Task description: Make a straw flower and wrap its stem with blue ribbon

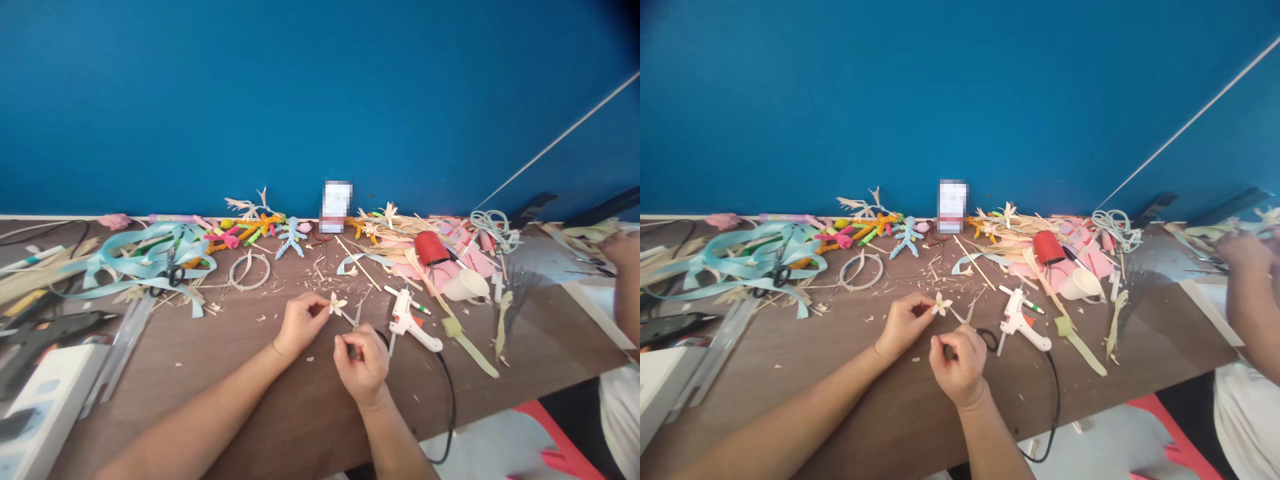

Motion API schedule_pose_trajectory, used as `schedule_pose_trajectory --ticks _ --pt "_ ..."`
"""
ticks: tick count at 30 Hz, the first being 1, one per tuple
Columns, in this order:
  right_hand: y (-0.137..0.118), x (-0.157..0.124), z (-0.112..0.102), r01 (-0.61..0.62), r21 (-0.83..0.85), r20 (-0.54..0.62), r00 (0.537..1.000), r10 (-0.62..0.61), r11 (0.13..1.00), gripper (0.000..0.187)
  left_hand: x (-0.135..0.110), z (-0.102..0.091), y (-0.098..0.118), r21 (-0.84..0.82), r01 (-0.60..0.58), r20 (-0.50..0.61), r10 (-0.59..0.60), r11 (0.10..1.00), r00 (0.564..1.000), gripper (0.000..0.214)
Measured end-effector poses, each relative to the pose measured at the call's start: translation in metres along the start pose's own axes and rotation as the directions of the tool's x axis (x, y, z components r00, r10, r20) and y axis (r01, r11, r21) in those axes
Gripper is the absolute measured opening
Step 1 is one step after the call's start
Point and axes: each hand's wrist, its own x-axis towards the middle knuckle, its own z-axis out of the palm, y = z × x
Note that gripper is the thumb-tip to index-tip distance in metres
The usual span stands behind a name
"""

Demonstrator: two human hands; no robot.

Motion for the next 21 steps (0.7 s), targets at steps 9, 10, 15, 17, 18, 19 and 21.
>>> schedule_pose_trajectory --ticks 9,10,15,17,18,19,21 --pt "0.010 0.008 0.007 -0.424 0.240 0.168 0.904 0.392 0.873 0.009 0.005 0.000 -0.002 -0.327 0.069 0.010 -0.069 0.942 0.998 0.009" --pt "0.009 0.008 0.008 -0.454 0.269 0.201 0.889 0.412 0.849 0.011 0.004 0.000 0.000 -0.303 0.033 0.015 -0.030 0.952 0.999 0.008" --pt "0.005 0.009 0.011 -0.543 0.311 0.272 0.837 0.474 0.780 0.017 0.001 -0.001 0.007 -0.190 -0.082 0.065 0.095 0.978 0.993 0.007" --pt "0.005 0.010 0.011 -0.563 0.305 0.275 0.824 0.495 0.768 0.018 0.001 -0.002 0.007 -0.177 -0.074 0.079 0.089 0.981 0.993 0.008" --pt "0.005 0.010 0.010 -0.563 0.307 0.270 0.824 0.497 0.767 0.018 0.001 -0.002 0.006 -0.183 -0.055 0.084 0.072 0.982 0.994 0.008" --pt "0.004 0.010 0.009 -0.555 0.316 0.262 0.831 0.491 0.770 0.018 0.001 -0.002 0.005 -0.197 -0.029 0.087 0.047 0.980 0.995 0.008" --pt "0.004 0.010 0.007 -0.513 0.337 0.235 0.858 0.457 0.789 0.018 0.002 -0.002 0.002 -0.242 0.042 0.078 -0.024 0.969 0.997 0.008"
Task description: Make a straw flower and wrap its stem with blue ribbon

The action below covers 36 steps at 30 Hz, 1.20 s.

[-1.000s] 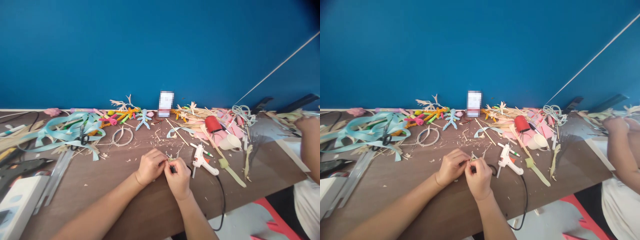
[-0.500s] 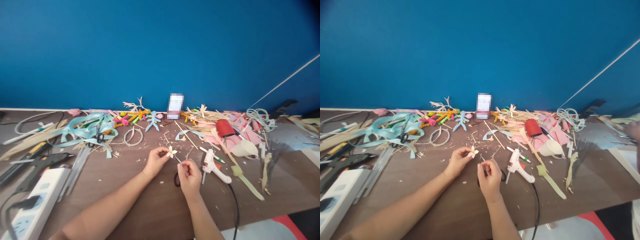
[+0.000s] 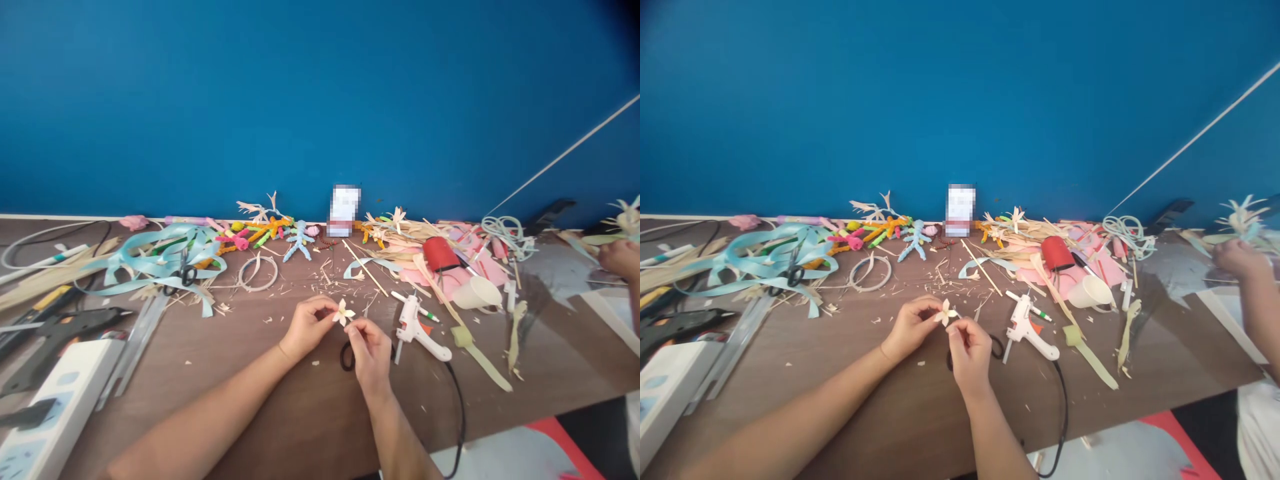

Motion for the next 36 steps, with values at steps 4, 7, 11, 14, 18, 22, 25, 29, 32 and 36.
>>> schedule_pose_trajectory --ticks 4,7,11,14,18,22,25,29,32,36 --pt "-0.002 -0.002 -0.002 0.104 -0.042 -0.020 0.994 -0.105 0.994 0.017 0.004 -0.001 -0.005 -0.214 0.173 -0.068 -0.191 0.961 0.979 0.010" --pt "-0.001 -0.002 -0.002 0.134 -0.104 -0.032 0.990 -0.138 0.986 0.015 0.007 -0.001 -0.006 -0.433 0.246 -0.065 -0.302 0.867 0.951 0.014" --pt "0.003 -0.001 -0.004 0.145 -0.151 -0.044 0.987 -0.154 0.978 0.014 0.011 -0.004 -0.008 -0.612 0.241 -0.099 -0.376 0.753 0.921 0.014" --pt "0.007 0.001 -0.004 0.125 -0.174 -0.049 0.990 -0.136 0.977 0.014 0.012 -0.006 -0.008 -0.666 0.254 -0.063 -0.391 0.702 0.918 0.015" --pt "0.006 0.006 -0.006 -0.001 -0.123 -0.093 0.996 -0.011 0.992 0.016 0.011 -0.007 -0.005 -0.742 0.354 0.124 -0.403 0.570 0.907 0.018" --pt "-0.008 0.012 -0.007 -0.115 -0.057 -0.011 0.993 0.114 0.992 0.020 0.008 -0.007 -0.001 -0.777 0.409 0.252 -0.358 0.480 0.899 0.016" --pt "-0.020 0.019 -0.002 -0.120 -0.069 0.054 0.991 0.124 0.990 0.021 0.007 -0.008 0.000 -0.779 0.419 0.271 -0.353 0.465 0.895 0.015" --pt "-0.027 0.029 0.012 -0.091 -0.109 0.075 0.992 0.100 0.990 0.018 0.007 -0.008 -0.002 -0.776 0.415 0.253 -0.368 0.475 0.895 0.016" --pt "-0.024 0.033 0.021 -0.072 -0.107 0.050 0.996 0.078 0.992 0.017 0.007 -0.008 -0.002 -0.775 0.391 0.215 -0.376 0.496 0.901 0.016" --pt "-0.015 0.032 0.027 -0.064 -0.043 0.011 0.998 0.064 0.997 0.016 0.008 -0.007 -0.002 -0.743 0.385 0.186 -0.383 0.548 0.905 0.017"
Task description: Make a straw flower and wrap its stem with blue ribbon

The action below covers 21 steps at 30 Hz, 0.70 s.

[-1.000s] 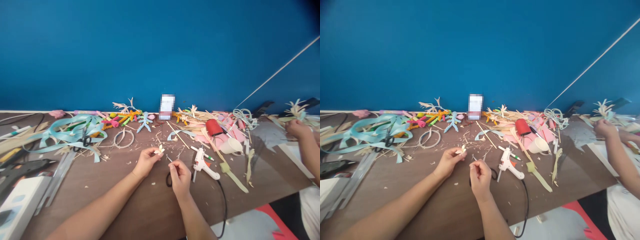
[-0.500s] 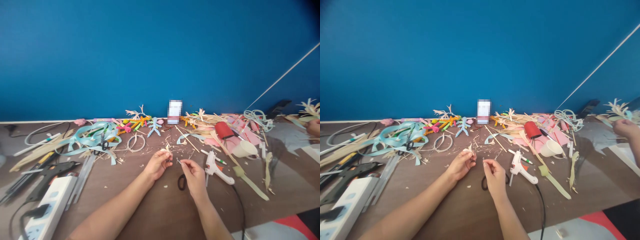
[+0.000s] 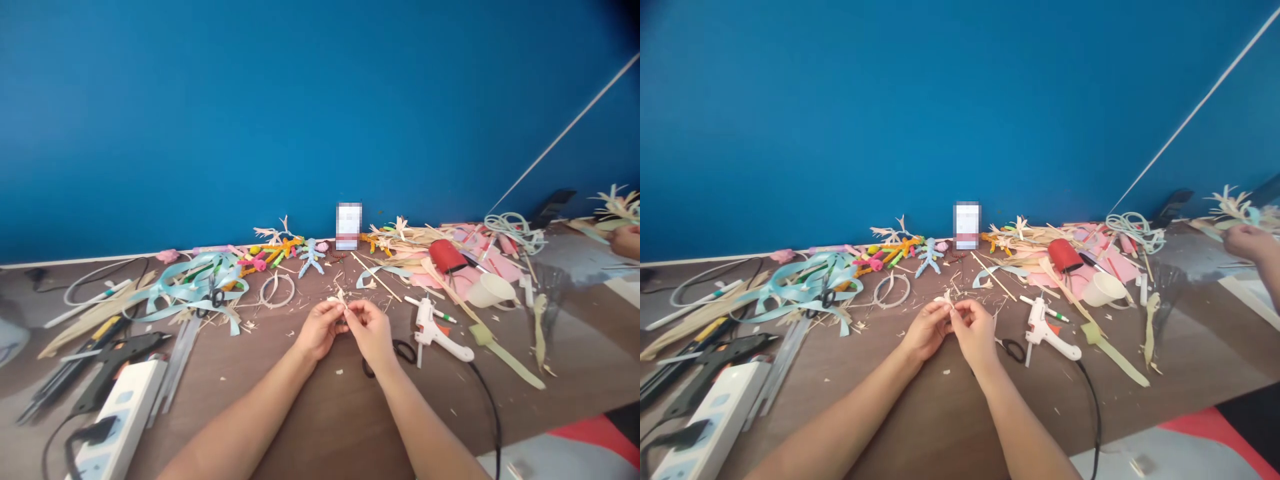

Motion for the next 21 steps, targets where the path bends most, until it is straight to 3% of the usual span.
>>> schedule_pose_trajectory --ticks 5,12,17,21 --pt "0.008 -0.001 -0.001 -0.017 0.209 0.028 1.000 0.011 0.978 0.014 0.001 -0.001 -0.001 0.098 -0.035 -0.006 0.036 0.995 0.999 0.015" --pt "0.013 0.001 -0.008 -0.225 0.517 0.197 0.970 0.141 0.826 0.020 -0.003 0.001 -0.001 0.211 -0.081 0.053 0.071 0.974 0.996 0.017" --pt "0.015 0.005 -0.020 -0.353 0.561 0.411 0.904 0.118 0.749 0.016 -0.007 0.004 0.005 0.359 -0.185 0.175 0.129 0.915 0.976 0.012" --pt "0.014 0.007 -0.029 -0.423 0.517 0.496 0.857 0.142 0.744 0.015 -0.007 0.003 0.010 0.426 -0.208 0.245 0.109 0.881 0.963 0.010"
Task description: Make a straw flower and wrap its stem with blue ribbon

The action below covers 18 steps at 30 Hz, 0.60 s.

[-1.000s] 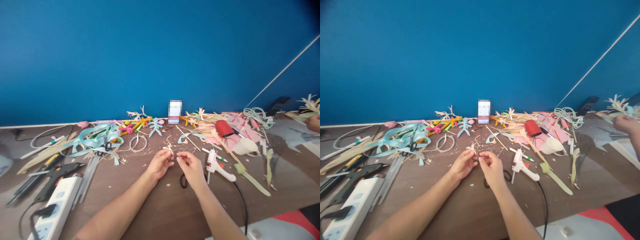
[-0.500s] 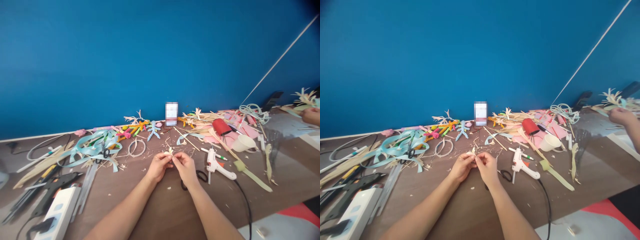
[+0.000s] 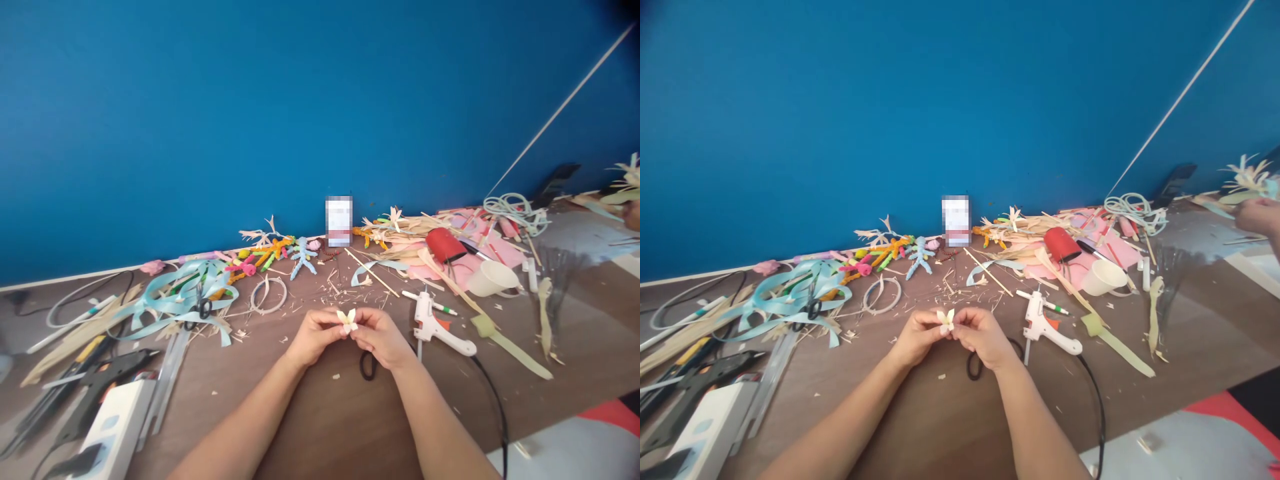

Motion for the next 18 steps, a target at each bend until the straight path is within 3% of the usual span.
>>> schedule_pose_trajectory --ticks 12,18 --pt "-0.0006 -0.0045 -0.0044 -0.064 0.010 0.074 0.995 0.063 0.998 0.019 -0.0025 -0.0015 0.0079 0.081 -0.077 0.126 0.066 0.994 0.990 0.003" --pt "0.0014 -0.0044 -0.0033 -0.031 0.011 0.065 0.997 0.031 0.999 0.021 -0.0046 0.0006 0.0084 0.100 -0.076 0.093 0.067 0.992 0.993 0.007"
